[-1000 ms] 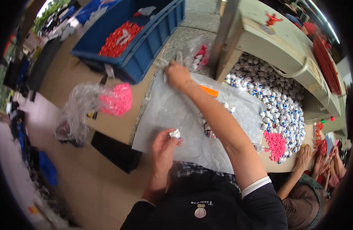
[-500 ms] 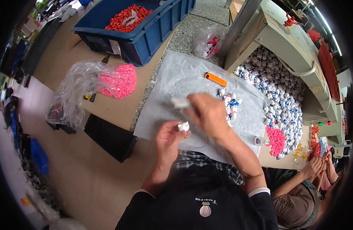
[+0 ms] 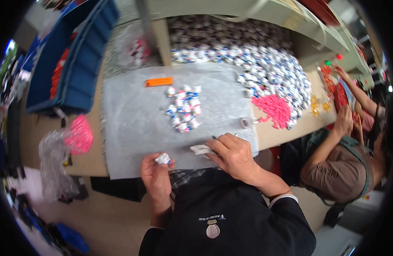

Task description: The person assembles small figurines by applying glue from a bottle onto the figurine heads, attaching small bows onto them by hand, and placing the assembled figurines onto a sheet.

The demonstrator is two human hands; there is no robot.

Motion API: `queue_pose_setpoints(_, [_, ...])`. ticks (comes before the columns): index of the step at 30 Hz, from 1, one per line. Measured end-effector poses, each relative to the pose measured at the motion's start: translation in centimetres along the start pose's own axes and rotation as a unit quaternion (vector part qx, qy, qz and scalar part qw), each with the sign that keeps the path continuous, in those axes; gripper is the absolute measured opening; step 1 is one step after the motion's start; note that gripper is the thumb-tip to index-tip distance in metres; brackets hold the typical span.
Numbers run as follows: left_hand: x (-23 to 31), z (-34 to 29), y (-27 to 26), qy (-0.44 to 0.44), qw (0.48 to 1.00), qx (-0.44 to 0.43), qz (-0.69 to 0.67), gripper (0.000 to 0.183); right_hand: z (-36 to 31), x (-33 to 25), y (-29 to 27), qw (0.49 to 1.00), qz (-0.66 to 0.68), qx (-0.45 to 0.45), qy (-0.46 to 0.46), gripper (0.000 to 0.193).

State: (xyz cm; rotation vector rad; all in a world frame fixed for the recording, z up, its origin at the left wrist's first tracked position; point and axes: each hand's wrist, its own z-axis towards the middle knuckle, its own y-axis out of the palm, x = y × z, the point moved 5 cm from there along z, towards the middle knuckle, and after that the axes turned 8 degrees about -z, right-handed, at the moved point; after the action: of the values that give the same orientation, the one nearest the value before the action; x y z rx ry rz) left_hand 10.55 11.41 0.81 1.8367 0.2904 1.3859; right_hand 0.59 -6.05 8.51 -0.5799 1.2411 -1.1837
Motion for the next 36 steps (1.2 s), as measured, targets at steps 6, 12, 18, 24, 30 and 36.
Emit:
queue_pose_setpoints(6, [-5.2,0.3,6.5,-0.152,0.983,-0.103,-0.014,0.027,-4.8,5.5,0.4,0.993,0.003,0.073,0.090,0.046])
queue_pose_setpoints(12, [-10.0,-1.6,12.0,-0.386,0.872,-0.295,0.059,0.025,-11.0,12.7,-5.0,0.941,-0.046,0.200,0.269,0.020])
queue_pose_setpoints(18, [-12.9,0.1,11.4,-0.301,0.913,-0.197,0.191,0.025,-9.4,16.9,-4.2,0.967,-0.077,0.153,0.186,0.019])
queue_pose_setpoints(24, [-12.1,-1.2,13.7,-0.298,0.916,-0.219,0.156,0.023,-8.3,17.6,-3.8,0.979,-0.118,0.107,0.128,0.017])
queue_pose_setpoints(30, [-14.3,-1.9,14.0,-0.318,0.915,-0.215,0.127,0.023,-9.7,15.2,-4.8,0.944,0.182,0.129,0.241,0.013])
queue_pose_setpoints(36, [-14.5,-1.9,13.7,-0.271,0.930,-0.212,0.129,0.026,-11.3,12.5,-3.2,0.854,0.366,0.149,0.338,0.008])
